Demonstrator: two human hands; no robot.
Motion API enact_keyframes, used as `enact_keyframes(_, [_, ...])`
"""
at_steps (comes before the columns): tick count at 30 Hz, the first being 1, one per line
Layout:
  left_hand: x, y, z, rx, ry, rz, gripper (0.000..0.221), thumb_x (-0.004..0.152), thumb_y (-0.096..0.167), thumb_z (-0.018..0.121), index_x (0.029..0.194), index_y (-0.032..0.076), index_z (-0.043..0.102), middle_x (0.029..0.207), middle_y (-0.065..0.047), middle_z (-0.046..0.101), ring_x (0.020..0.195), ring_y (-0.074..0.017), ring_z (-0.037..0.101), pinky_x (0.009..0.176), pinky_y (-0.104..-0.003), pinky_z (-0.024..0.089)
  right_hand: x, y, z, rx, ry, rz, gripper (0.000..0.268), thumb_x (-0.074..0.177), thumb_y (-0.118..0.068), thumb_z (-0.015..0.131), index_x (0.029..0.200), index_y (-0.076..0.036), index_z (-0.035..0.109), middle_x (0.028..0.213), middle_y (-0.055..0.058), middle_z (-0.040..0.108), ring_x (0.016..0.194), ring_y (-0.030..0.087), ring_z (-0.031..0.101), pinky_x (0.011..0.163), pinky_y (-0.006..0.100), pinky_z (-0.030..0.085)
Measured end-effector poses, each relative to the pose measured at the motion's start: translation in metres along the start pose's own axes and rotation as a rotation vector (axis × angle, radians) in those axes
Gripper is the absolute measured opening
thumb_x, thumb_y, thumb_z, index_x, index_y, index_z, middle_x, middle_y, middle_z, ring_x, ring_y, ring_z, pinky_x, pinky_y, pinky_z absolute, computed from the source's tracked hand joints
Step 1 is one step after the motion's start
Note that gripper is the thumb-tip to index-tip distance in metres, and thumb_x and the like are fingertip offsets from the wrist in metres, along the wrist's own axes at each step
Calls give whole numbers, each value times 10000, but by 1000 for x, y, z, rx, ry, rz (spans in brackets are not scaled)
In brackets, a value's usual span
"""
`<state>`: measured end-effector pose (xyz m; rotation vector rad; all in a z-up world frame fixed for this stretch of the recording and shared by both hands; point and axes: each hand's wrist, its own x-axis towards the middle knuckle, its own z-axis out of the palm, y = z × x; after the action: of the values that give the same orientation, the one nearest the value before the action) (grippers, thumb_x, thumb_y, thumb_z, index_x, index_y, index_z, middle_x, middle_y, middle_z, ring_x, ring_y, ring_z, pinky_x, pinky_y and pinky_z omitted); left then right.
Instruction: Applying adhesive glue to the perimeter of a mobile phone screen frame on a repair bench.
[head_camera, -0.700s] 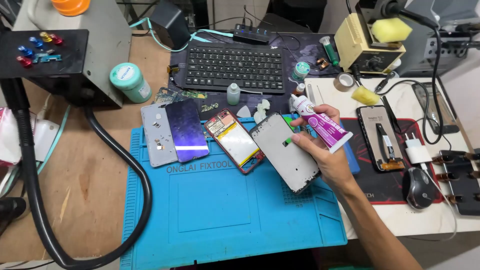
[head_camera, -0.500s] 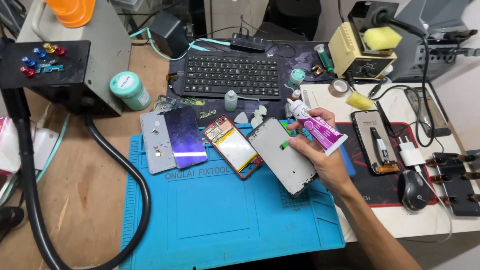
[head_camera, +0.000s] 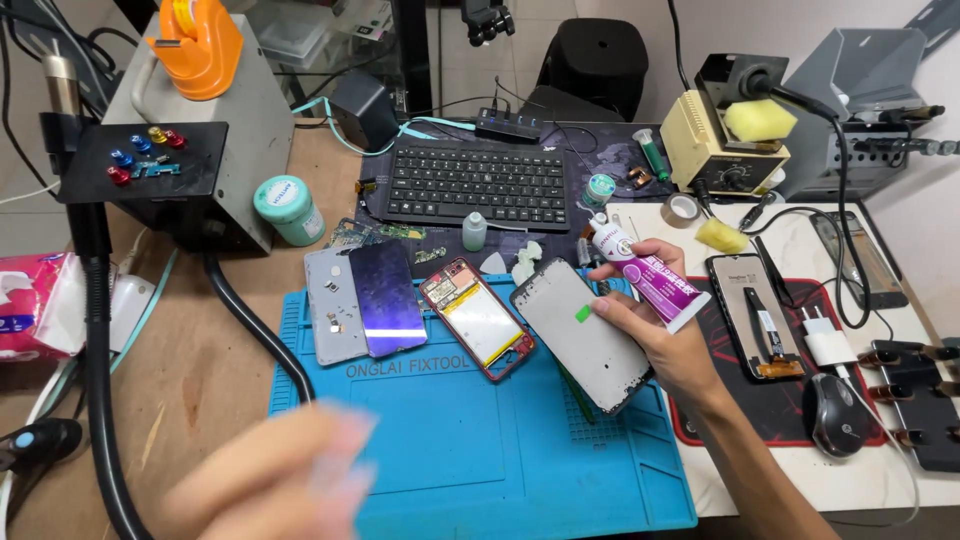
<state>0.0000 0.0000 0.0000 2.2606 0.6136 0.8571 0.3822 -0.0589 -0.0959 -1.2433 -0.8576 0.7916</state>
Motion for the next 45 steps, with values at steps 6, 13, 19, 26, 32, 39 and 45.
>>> enact_keyframes(6, [77, -63, 162, -782, 15, -700, 560, 898, 271, 689, 1405, 165, 475, 1084, -72, 667, 764, -199, 725, 699, -294, 572, -7, -2, 13, -52, -14, 37, 587, 850, 4, 734, 1301, -164, 397, 1141, 147, 688, 808, 152, 662, 761, 291, 565])
enact_keyframes(13, [83, -73, 192, -1349, -123, -846, 643, 888, 234, 660, 1491, 136, 462, 1312, -101, 659, 1021, -243, 691, 737, -399, 636, -18, 3, 14, -25, -96, 13, 580, 839, 7, 747, 1289, -130, 408, 1178, 202, 687, 827, 168, 687, 776, 299, 602])
enact_keyframes(19, [82, -79, 192, -1371, -212, -843, 533, 907, 147, 669, 1395, 3, 512, 1250, -188, 692, 1024, -304, 704, 772, -483, 656, -21, 0, 10, -146, -116, 59, 474, 851, -81, 751, 1237, -110, 477, 1131, 187, 754, 886, 188, 752, 832, 335, 639])
enact_keyframes(26, [89, -77, 180, -1489, -20, -967, 679, 843, 55, 656, 1487, 138, 456, 1280, -204, 664, 1040, -380, 665, 743, -602, 618, -23, -1, -3, -172, -91, -157, 371, 992, -317, 597, 1259, -89, 478, 1087, 178, 740, 1048, 246, 738, 1028, 389, 545])
enact_keyframes(32, [89, -80, 181, -1572, 71, -1054, 551, 820, -41, 596, 1347, 95, 510, 1277, -250, 647, 1138, -465, 614, 717, -688, 579, -28, -2, -5, -80, 0, -160, 519, 1031, -447, 490, 1346, -36, 448, 951, 228, 709, 801, 255, 700, 783, 362, 594])
enact_keyframes(39, [91, -71, 177, -1608, -89, -936, 626, 855, 56, 611, 1465, 161, 518, 1266, -207, 590, 1098, -436, 596, 653, -652, 611, -39, 9, -7, 56, 79, -52, 564, 1033, -550, 468, 1263, -46, 567, 836, 115, 624, 657, 156, 595, 551, 257, 472])
enact_keyframes(45, [89, -47, 169, -1570, -120, -743, 441, 888, 247, 640, 1297, 128, 525, 1350, -216, 556, 1168, -426, 600, 841, -578, 633, -58, 0, 13, 210, -62, -117, 528, 1023, -449, 582, 1271, 11, 508, 998, 278, 685, 648, 298, 712, 597, 344, 624])
